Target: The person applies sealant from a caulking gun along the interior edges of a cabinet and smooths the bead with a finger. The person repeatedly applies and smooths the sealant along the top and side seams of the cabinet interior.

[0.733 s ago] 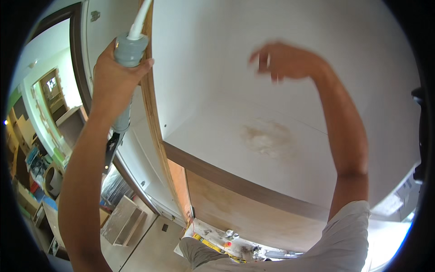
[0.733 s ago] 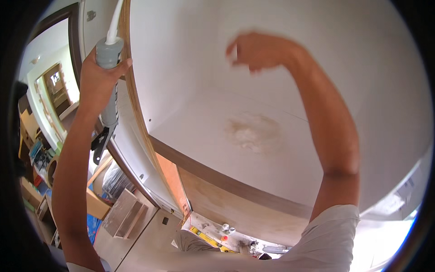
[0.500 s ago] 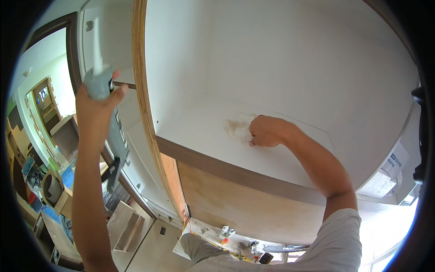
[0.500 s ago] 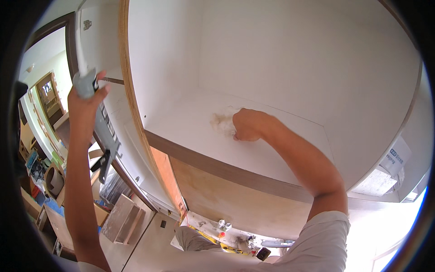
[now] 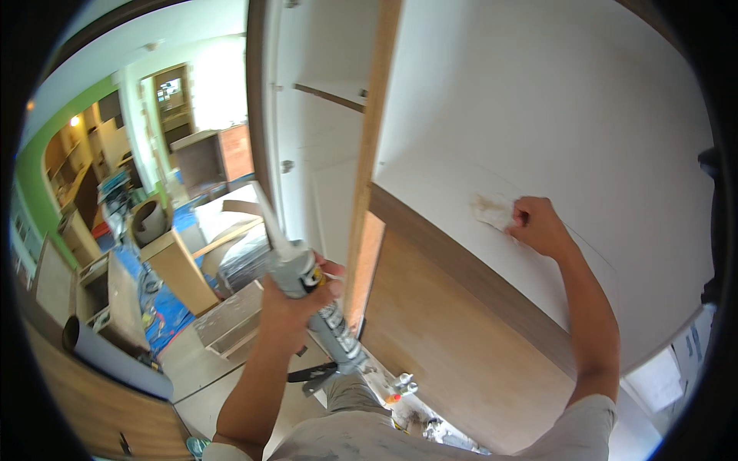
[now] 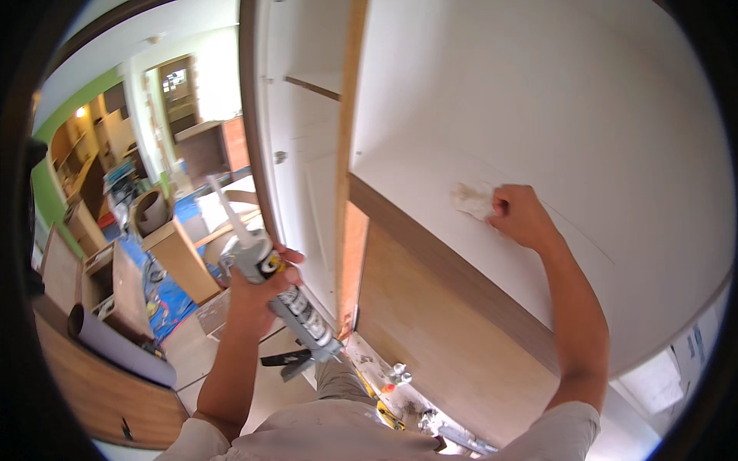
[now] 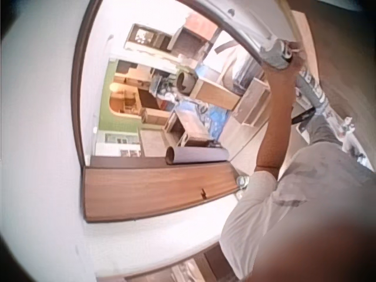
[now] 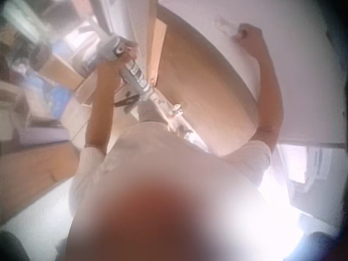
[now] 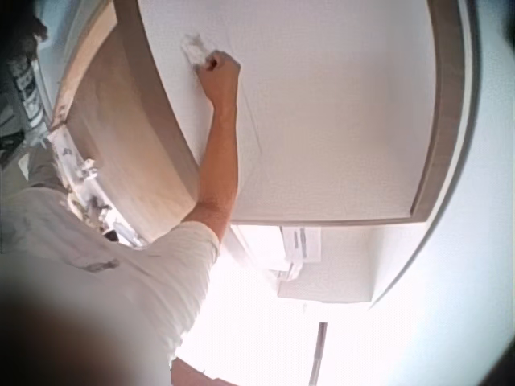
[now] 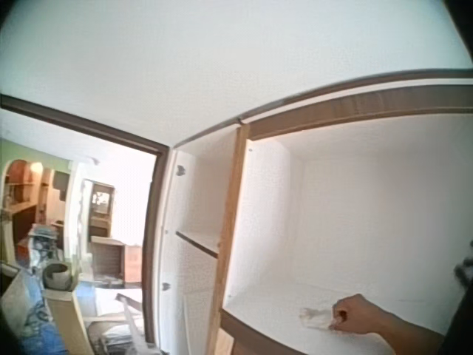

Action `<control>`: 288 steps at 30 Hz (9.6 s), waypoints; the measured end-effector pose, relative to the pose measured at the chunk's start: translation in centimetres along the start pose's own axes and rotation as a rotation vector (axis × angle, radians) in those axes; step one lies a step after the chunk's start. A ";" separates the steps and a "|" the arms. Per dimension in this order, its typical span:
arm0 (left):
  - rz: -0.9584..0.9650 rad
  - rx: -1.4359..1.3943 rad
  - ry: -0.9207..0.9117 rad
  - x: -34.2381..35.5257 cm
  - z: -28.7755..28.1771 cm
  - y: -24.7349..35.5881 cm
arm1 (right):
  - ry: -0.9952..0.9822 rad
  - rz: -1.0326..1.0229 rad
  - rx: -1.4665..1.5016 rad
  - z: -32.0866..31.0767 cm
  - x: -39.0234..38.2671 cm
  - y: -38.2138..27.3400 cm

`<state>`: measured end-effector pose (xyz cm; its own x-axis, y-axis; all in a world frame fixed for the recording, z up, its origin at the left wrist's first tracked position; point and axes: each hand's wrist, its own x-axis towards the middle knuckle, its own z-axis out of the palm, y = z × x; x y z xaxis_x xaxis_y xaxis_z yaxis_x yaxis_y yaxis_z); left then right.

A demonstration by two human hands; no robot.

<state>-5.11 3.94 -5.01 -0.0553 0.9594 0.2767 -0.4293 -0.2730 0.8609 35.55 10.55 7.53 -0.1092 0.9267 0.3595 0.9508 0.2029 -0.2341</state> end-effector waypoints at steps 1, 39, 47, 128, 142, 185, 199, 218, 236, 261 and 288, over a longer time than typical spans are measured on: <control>0.001 -0.030 0.001 -0.3 0.0 0.0 | -0.019 -0.049 0.112 -0.3 -0.2 -1.1; 0.095 -0.614 0.014 -6.5 1.9 6.0 | -0.736 -0.057 2.386 25.6 -26.6 -20.8; 0.070 -0.582 0.016 -6.4 2.6 5.0 | -0.708 -0.011 2.435 26.2 -27.4 -20.2; 0.287 0.530 0.073 5.4 1.3 2.8 | 0.398 -0.492 1.696 -0.2 6.9 -18.0; 0.761 0.694 0.083 28.2 13.5 7.6 | 0.679 -0.336 1.590 -8.8 29.6 -12.7; 0.745 0.718 -0.027 30.1 12.8 7.6 | 1.103 -0.180 0.423 -15.7 42.8 -11.8; 0.762 0.682 -0.024 30.2 12.8 7.4 | 1.169 -0.286 0.790 -14.1 39.4 -16.3; 0.722 0.710 -0.023 29.7 13.1 7.9 | 0.853 -0.313 1.616 -12.9 40.8 -11.8; 0.669 0.771 0.003 29.4 13.1 8.1 | 1.159 -0.346 0.879 -14.0 40.9 -13.3; 0.728 0.736 -0.008 29.8 12.8 7.6 | 0.718 -0.482 1.740 -12.1 37.0 -14.9; 0.697 0.749 -0.014 28.7 13.3 8.2 | 0.887 -0.437 1.115 -13.1 35.2 -20.8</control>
<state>1.72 28.33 15.67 -0.0651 0.5709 0.8184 0.3679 -0.7486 0.5515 15.72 34.79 36.85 0.2772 0.3241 0.9045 0.1399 0.9177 -0.3717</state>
